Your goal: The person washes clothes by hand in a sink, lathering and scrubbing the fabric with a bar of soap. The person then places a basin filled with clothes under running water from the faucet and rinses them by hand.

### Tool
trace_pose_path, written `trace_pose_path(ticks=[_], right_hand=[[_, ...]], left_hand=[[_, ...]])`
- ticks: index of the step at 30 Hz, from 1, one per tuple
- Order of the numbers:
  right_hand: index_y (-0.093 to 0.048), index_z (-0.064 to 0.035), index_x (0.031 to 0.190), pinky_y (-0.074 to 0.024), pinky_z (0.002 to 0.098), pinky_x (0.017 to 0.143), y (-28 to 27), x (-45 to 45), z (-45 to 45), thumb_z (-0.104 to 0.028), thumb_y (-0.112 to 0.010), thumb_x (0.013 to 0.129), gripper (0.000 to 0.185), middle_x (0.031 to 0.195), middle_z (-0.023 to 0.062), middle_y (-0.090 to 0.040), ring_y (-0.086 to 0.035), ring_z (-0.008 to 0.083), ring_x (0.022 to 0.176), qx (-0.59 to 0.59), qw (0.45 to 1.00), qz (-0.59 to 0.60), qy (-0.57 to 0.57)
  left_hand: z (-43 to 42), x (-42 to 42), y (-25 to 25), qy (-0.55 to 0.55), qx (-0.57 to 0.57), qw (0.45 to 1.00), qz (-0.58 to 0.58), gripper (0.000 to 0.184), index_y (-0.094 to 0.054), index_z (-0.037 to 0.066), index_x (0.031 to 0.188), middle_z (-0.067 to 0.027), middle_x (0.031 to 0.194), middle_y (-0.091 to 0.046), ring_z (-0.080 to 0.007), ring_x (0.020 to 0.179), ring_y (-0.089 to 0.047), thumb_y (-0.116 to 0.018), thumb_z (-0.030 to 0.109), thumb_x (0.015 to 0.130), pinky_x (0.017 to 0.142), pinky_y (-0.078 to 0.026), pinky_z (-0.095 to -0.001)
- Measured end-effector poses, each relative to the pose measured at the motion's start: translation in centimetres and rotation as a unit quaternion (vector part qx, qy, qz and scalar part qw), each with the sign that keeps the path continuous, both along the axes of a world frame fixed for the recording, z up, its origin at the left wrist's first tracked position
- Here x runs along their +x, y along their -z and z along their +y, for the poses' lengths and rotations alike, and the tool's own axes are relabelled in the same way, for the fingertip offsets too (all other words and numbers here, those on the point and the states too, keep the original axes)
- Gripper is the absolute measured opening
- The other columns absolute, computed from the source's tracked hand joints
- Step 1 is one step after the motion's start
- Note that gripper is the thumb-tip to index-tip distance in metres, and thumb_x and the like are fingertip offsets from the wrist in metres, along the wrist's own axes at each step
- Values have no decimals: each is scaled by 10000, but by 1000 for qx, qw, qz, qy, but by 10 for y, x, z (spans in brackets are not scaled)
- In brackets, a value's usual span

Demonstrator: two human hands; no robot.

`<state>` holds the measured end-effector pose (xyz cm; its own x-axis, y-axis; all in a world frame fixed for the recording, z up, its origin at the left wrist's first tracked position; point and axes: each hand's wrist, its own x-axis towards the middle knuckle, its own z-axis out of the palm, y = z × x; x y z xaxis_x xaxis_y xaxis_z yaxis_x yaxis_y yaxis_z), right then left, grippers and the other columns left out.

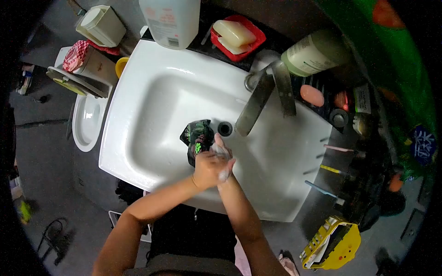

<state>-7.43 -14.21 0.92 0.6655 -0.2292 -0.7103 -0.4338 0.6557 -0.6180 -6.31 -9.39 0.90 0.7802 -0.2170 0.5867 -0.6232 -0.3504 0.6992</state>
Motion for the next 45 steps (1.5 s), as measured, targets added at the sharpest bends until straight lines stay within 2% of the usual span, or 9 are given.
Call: trace_pose_path(ticks=[5, 14, 19, 24, 25, 27, 35, 37, 45], right_hand=[[-524, -53, 1067, -417, 259, 798, -1, -2, -10, -322, -404, 924, 327, 1000, 9, -539, -514, 101, 923, 26, 998, -15, -48], [-588, -6, 971, -400, 231, 756, 11, -13, -57, -174, -570, 848, 209, 894, 15, -576, -516, 86, 820, -24, 961, -107, -254], [-584, -6, 982, -439, 252, 748, 16, -8, -42, -166, -588, 833, 218, 904, 21, -591, -541, 105, 795, 83, 988, -78, -105], [-409, -165, 486, -358, 262, 467, 70, 3, -44, -386, -411, 915, 482, 474, -50, -409, -404, 78, 443, 286, 942, -69, -159], [-443, -170, 545, -378, 238, 511, 98, 3, -41, -385, -385, 923, 438, 505, -52, -417, -433, 64, 493, 408, 873, -190, -188], [-521, -92, 865, -442, 280, 674, 56, -13, -17, -379, -440, 899, 301, 774, 7, -522, -526, 123, 734, 237, 965, -108, -31], [-499, -69, 1097, -440, 251, 751, 14, -16, -16, -302, -490, 881, 318, 936, 12, -534, -533, 118, 854, 121, 990, -35, -60], [-489, -66, 1125, -437, 269, 777, 4, -18, -11, -335, -457, 894, 355, 999, 28, -539, -534, 138, 910, 98, 993, 5, -66], [-460, 21, 1146, -319, 351, 958, -3, -12, -36, -499, -342, 884, 594, 1142, 123, -515, -466, 230, 1082, 340, 926, -162, 18]], left_hand=[[28, 50, 22, -47, 30, 980, 192, 255, -553, 24, 632, -107, 495, -473, -255, 431, -477, -586, 213, 800, 441, -382, -329], [67, 67, 7, 224, -153, 722, 637, 261, -601, 10, 696, 27, 658, -544, -55, 621, -449, -651, 248, 791, 566, -378, -213], [46, 43, 13, 26, -194, 867, 459, 196, -578, 26, 708, -4, 673, -554, -65, 653, -492, -649, 191, 787, 573, -407, -234], [6, -14, 3, 37, -48, 987, 151, 194, -585, 108, 679, -34, 567, -511, -193, 551, -544, -720, 234, 619, 509, -429, -284], [3, -25, 1, 58, 25, 996, 62, 209, -595, 135, 677, -35, 510, -475, -226, 527, -547, -714, 278, 584, 482, -427, -306], [15, 8, 15, 81, 31, 996, 7, 168, -583, 134, 641, -42, 464, -434, -247, 488, -524, -685, 265, 618, 465, -424, -307], [11, 12, 13, -22, 97, 995, -27, 110, -579, 93, 650, -66, 514, -490, -223, 436, -504, -640, 184, 659, 415, -387, -328], [26, 41, 21, -70, 65, 979, 178, 311, -527, 69, 491, -79, 531, -524, -271, 408, -478, -602, 207, 759, 396, -378, -334], [35, 12, -9, 28, -83, 949, 301, 327, -593, 41, 991, -159, 1072, -524, -350, 1078, -430, -653, 193, 708, 889, -367, -378]])
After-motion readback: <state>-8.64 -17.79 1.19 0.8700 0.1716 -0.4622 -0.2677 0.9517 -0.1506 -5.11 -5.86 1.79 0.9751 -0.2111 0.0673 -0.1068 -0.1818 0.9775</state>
